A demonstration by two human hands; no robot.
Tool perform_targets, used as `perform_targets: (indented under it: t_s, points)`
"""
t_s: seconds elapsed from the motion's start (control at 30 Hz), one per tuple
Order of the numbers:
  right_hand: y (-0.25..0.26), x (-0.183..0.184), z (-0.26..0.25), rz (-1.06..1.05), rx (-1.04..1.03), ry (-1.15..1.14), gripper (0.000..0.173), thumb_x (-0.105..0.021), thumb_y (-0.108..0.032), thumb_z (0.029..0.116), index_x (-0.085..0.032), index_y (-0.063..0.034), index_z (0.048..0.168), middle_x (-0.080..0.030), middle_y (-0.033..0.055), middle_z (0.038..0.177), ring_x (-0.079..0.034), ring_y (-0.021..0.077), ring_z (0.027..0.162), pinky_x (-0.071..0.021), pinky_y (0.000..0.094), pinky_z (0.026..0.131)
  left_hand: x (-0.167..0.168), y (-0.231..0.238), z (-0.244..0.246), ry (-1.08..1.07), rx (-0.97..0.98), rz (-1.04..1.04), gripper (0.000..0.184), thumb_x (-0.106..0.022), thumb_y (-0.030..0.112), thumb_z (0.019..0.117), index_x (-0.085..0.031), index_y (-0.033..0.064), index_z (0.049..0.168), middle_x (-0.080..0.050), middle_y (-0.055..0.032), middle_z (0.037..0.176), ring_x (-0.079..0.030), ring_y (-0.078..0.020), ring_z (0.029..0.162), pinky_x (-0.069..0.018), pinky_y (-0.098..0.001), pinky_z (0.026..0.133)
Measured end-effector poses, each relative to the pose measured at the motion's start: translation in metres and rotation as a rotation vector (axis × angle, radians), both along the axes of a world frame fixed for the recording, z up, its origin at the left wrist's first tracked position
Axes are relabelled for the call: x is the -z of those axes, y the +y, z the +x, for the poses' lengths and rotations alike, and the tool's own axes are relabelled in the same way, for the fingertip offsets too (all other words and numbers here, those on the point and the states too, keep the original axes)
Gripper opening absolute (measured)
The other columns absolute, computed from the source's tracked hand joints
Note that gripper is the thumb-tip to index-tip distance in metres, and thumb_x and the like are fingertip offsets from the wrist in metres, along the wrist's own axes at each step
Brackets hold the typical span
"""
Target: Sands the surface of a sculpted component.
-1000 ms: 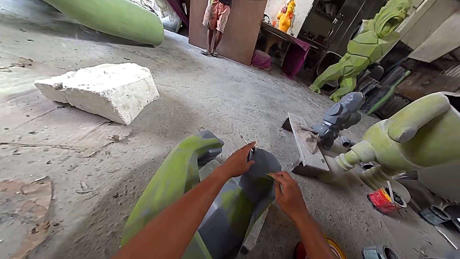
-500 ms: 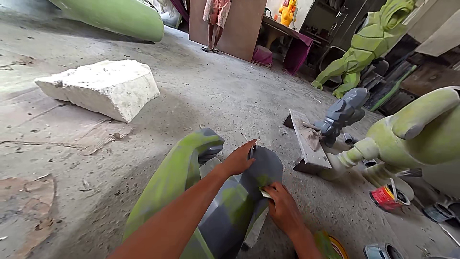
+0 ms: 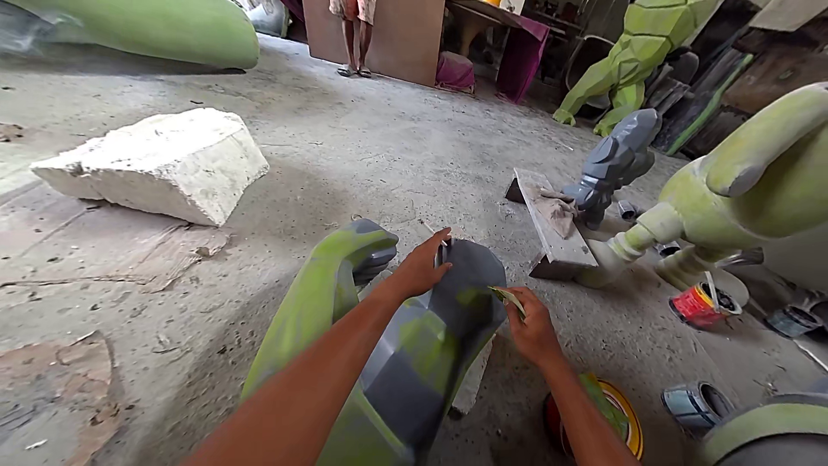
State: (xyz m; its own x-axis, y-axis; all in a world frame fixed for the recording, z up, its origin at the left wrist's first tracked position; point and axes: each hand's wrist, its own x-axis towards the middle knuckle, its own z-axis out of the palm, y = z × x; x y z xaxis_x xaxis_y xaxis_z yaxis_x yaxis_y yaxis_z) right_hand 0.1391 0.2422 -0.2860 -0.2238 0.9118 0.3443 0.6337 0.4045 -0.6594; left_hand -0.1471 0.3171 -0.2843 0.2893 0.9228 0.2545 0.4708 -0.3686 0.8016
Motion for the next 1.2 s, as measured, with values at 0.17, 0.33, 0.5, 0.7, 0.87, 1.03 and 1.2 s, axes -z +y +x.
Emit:
perform_targets:
  t_s: [0.17, 0.33, 0.5, 0.7, 0.87, 1.03, 1.2]
  points:
    - [0.004, -0.015, -0.017, 0.096, -0.041, -0.211, 0.035, -0.050, -0.016, 0.1023, -0.071, -0.0230, 0.129, -0.066, -0.0011, 0.119, -0.065, 0.0093, 0.108, -0.0587, 0.0349, 0.090, -0.001, -0.001, 0.000, 0.018, -0.012, 0.018, 0.072, -0.066, 0.016, 0.0994, -0.029, 0.0066, 0.160, -0.048, -0.0132, 0.155, -0.048, -0.0263, 0.142, -0.0427, -0.0493, 0.115]
    - [0.006, -0.020, -0.025, 0.108, -0.055, -0.410, 0.034, -0.053, -0.011, 0.0984, -0.074, -0.0208, 0.125, -0.065, 0.0040, 0.119, -0.065, 0.0187, 0.106, -0.0590, 0.0402, 0.088, -0.005, -0.001, 0.003, 0.028, -0.016, 0.006, 0.072, -0.067, 0.015, 0.0991, -0.030, 0.0062, 0.160, -0.049, -0.0141, 0.155, -0.050, -0.0286, 0.140, -0.0474, -0.0518, 0.109]
    - [-0.010, -0.014, -0.028, 0.019, -0.104, -0.523, 0.031, -0.057, -0.015, 0.0977, -0.073, -0.0214, 0.124, -0.065, 0.0051, 0.117, -0.064, 0.0216, 0.108, -0.0584, 0.0406, 0.089, -0.004, 0.000, 0.003, 0.021, -0.010, 0.014, 0.072, -0.067, 0.014, 0.0988, -0.030, 0.0051, 0.160, -0.049, -0.0151, 0.154, -0.049, -0.0281, 0.141, -0.0442, -0.0505, 0.114]
    - [-0.027, -0.006, -0.025, -0.035, -0.137, -0.540, 0.037, -0.051, -0.017, 0.0974, -0.072, -0.0270, 0.126, -0.066, 0.0023, 0.119, -0.064, 0.0183, 0.111, -0.0573, 0.0371, 0.090, -0.003, 0.001, 0.004, 0.038, -0.013, 0.004, 0.072, -0.067, 0.015, 0.0994, -0.029, 0.0060, 0.160, -0.048, -0.0147, 0.155, -0.050, -0.0289, 0.140, -0.0476, -0.0508, 0.109]
    - [-0.020, -0.009, -0.015, 0.004, -0.058, -0.300, 0.036, -0.046, -0.020, 0.1004, -0.075, -0.0239, 0.122, -0.070, -0.0019, 0.112, -0.067, 0.0092, 0.101, -0.0593, 0.0346, 0.087, -0.001, 0.001, 0.001, 0.022, -0.016, 0.016, 0.072, -0.067, 0.016, 0.0990, -0.030, 0.0067, 0.160, -0.049, -0.0137, 0.154, -0.051, -0.0279, 0.139, -0.0472, -0.0507, 0.110]
    - [0.002, -0.013, -0.006, -0.013, 0.047, -0.126, 0.031, -0.050, -0.018, 0.1025, -0.074, -0.0185, 0.123, -0.069, 0.0005, 0.115, -0.067, 0.0111, 0.102, -0.0589, 0.0373, 0.088, -0.001, 0.000, 0.001, 0.009, -0.008, -0.006, 0.072, -0.068, 0.016, 0.0993, -0.029, 0.0086, 0.160, -0.048, -0.0116, 0.156, -0.050, -0.0263, 0.141, -0.0493, -0.0502, 0.108]
    - [0.000, -0.004, -0.003, -0.123, -0.016, -0.077, 0.031, -0.051, -0.020, 0.1016, -0.074, -0.0166, 0.121, -0.069, 0.0004, 0.116, -0.067, 0.0099, 0.102, -0.0580, 0.0346, 0.090, -0.004, 0.000, -0.001, -0.004, -0.010, -0.029, 0.075, -0.069, 0.016, 0.0981, -0.029, 0.0080, 0.160, -0.049, -0.0134, 0.155, -0.051, -0.0281, 0.140, -0.0491, -0.0509, 0.108]
